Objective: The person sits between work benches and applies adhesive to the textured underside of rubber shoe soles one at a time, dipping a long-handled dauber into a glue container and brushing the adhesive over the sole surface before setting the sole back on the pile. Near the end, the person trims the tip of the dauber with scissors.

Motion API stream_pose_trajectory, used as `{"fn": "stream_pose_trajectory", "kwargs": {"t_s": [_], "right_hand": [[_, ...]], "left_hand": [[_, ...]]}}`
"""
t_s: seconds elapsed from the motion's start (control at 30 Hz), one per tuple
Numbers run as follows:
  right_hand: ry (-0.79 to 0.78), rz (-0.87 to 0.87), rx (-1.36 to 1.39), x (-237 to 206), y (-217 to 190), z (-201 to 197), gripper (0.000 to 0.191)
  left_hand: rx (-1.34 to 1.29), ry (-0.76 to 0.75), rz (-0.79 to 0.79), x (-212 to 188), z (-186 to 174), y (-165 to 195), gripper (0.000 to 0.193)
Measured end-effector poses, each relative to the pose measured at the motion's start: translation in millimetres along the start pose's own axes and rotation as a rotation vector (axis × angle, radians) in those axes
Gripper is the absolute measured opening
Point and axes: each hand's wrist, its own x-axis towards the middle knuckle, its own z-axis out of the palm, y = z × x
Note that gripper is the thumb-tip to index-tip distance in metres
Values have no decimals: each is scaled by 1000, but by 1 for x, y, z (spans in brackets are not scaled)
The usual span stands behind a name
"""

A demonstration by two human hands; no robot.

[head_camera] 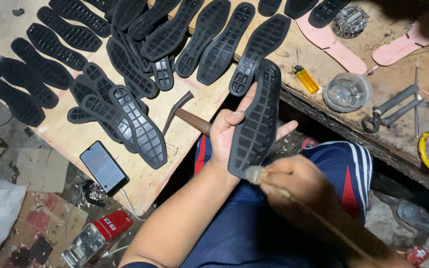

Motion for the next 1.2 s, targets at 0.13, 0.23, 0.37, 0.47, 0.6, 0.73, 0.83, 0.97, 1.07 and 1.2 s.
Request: {"fn": "stream_pose_trajectory", "kwargs": {"t_s": [0.13, 0.23, 0.37, 0.47, 0.6, 0.73, 0.83, 0.97, 1.07, 1.2], "right_hand": [[8, -84, 17, -1, 1, 2, 23], [-6, -155, -52, 1, 1, 3, 23], [21, -201, -59, 8, 7, 0, 25], [43, -239, -103, 15, 9, 0, 32], [80, -189, -117, 21, 3, 2, 31], [53, -224, -109, 25, -3, -1, 27], [170, -94, -164, 27, -5, -5, 29], [93, -169, -197, 26, -6, -7, 28], [87, -187, -162, 26, -8, -8, 31], [237, 35, -237, 32, -13, -11, 25]], "left_hand": [[-32, -3, -14, 1, -8, 0, 73], [-10, 51, -15, -1, -13, -1, 70], [70, 131, -29, -1, -23, -11, 70], [118, 69, -38, -3, -30, -17, 60], [137, 118, -44, -5, -33, -17, 72], [42, 44, -45, -11, -28, -18, 65], [66, 56, -83, -17, -21, -24, 72], [1, -91, -113, -19, -8, -22, 84], [44, -70, -139, -24, 3, -17, 91], [262, 18, -155, -30, 15, -19, 100]]}}
